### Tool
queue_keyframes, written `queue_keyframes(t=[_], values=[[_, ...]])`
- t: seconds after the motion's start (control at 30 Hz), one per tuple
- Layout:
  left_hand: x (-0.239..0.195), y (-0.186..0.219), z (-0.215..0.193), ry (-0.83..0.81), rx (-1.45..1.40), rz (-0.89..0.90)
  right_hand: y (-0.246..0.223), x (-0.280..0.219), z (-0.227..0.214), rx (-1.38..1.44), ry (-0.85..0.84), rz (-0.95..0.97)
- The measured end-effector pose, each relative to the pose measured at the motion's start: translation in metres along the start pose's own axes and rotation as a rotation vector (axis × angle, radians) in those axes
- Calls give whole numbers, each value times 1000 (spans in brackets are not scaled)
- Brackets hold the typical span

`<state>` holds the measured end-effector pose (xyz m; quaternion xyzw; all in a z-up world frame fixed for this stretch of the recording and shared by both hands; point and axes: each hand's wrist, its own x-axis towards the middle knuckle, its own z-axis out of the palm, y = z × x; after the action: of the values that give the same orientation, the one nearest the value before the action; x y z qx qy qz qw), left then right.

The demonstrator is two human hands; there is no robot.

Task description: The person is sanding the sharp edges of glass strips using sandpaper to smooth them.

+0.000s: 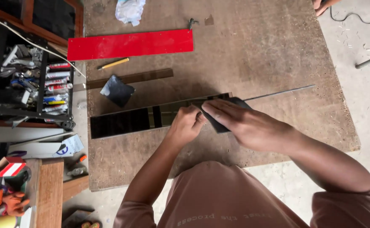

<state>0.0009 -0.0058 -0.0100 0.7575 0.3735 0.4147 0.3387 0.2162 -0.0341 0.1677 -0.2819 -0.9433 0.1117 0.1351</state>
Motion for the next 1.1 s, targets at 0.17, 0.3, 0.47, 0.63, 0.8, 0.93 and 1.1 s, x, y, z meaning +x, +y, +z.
queue_keyframes(t=[0.17,0.3,0.47,0.63,0.8,0.93,1.1], values=[[-4,1,-6,34,77,68,4,-19,32,-163,29,-54],[-8,-2,-11,10,35,92,5,-22,27,17,44,-4],[-14,-27,-5,10,67,120,-24,-22,29,-232,162,3],[-14,-12,-15,24,116,121,-16,-19,35,-348,237,68],[-14,14,-25,17,108,190,9,-47,69,-137,439,45],[-21,10,-27,54,80,165,54,-89,104,-315,362,201],[-11,23,-32,115,80,234,42,-73,121,-153,542,248]])
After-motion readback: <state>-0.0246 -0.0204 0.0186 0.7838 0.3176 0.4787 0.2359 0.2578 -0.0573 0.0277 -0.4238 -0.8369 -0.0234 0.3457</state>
